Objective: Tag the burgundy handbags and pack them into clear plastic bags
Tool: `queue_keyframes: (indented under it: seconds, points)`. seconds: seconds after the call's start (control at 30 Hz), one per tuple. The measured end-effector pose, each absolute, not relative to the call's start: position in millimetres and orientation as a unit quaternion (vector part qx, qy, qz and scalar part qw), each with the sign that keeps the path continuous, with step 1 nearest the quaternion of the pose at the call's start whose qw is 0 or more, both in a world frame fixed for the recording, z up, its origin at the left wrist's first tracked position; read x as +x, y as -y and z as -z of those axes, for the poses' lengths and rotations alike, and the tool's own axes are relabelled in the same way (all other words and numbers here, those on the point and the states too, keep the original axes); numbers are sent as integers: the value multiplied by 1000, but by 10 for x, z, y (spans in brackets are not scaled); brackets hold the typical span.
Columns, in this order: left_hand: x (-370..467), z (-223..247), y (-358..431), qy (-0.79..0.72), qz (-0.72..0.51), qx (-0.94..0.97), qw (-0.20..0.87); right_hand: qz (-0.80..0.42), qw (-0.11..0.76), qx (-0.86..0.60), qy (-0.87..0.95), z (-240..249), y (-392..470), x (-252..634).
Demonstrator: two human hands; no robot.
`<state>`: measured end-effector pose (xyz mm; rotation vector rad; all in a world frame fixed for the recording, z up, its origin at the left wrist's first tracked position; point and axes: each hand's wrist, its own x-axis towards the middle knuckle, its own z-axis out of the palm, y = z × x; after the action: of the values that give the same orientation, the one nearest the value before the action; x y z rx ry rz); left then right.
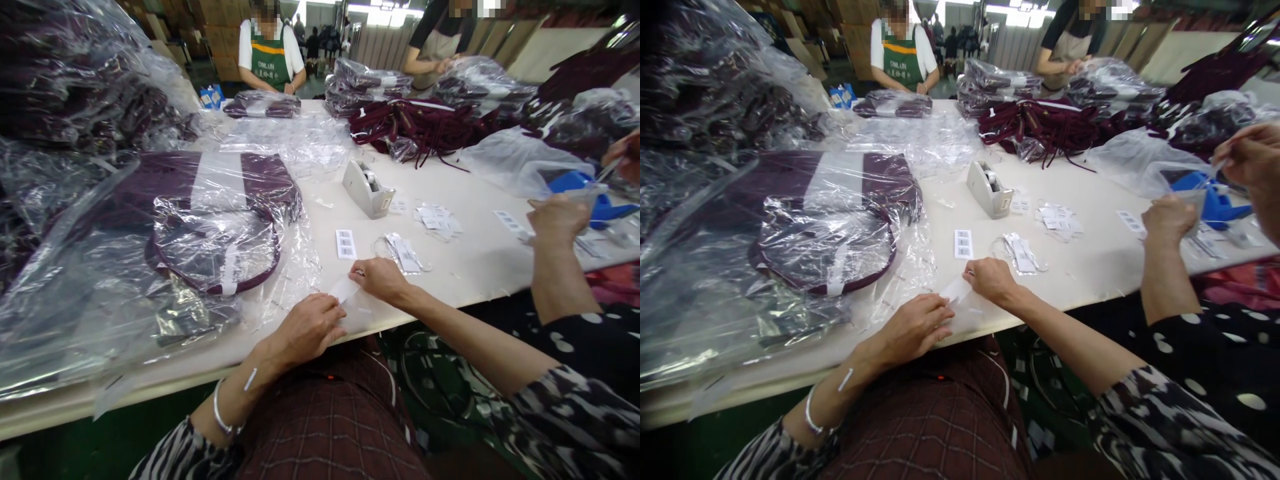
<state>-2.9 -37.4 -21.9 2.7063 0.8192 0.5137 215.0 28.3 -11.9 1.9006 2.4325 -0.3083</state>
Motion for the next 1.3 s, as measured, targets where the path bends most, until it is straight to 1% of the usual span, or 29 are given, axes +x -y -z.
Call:
queue_keyframes:
  seconds: [0.07,0.13,0.23,0.3,0.37,0.47,0.53,0.6,0.67,0.73,0.83,0.93,1.0,1.03,1.1,1.17,1.2,1.23,1.3]
  points:
    - [-17,267,354,-303,-137,932,144,81,11,614,-785,168,-263,2186]
    - [-27,279,346,-314,-122,929,152,80,-14,641,-763,208,-279,2299]
    - [-46,281,345,-313,-125,929,156,119,-85,685,-714,205,-356,2591]
    - [-51,294,343,-310,-128,929,155,146,-128,682,-705,145,-390,2791]
    - [-51,312,338,-310,-129,930,150,120,-163,678,-706,42,-367,2912]
    - [-46,322,326,-312,-130,930,145,31,-238,667,-705,-122,-217,2843]
    - [-41,308,314,-311,-126,930,147,46,-278,622,-730,-156,-92,2655]
    - [-37,283,303,-308,-120,932,148,119,-273,543,-785,-81,-4,2443]
    - [-35,260,300,-308,-114,933,147,165,-233,473,-834,84,21,2288]
    - [-37,249,306,-312,-116,931,148,167,-191,451,-855,267,-4,2230]
    - [-48,260,324,-315,-125,927,164,155,-166,471,-852,417,-86,2276]
    - [-66,294,322,-322,-149,912,204,224,-167,493,-824,362,-169,2356]
    - [-82,313,305,-327,-182,897,237,279,-185,522,-784,254,-199,2384]
    - [-92,315,295,-330,-205,886,253,288,-204,539,-765,188,-200,2387]
    - [-115,293,287,-346,-257,855,288,264,-258,568,-736,41,-170,2373]
    - [-141,233,301,-377,-312,804,339,233,-321,590,-704,-120,-92,2334]
    - [-152,192,316,-394,-336,771,371,243,-346,600,-680,-199,-37,2303]
    - [-159,148,337,-410,-355,736,405,277,-362,607,-651,-271,26,2263]
    - [-162,67,389,-429,-381,666,477,398,-365,604,-586,-378,163,2160]
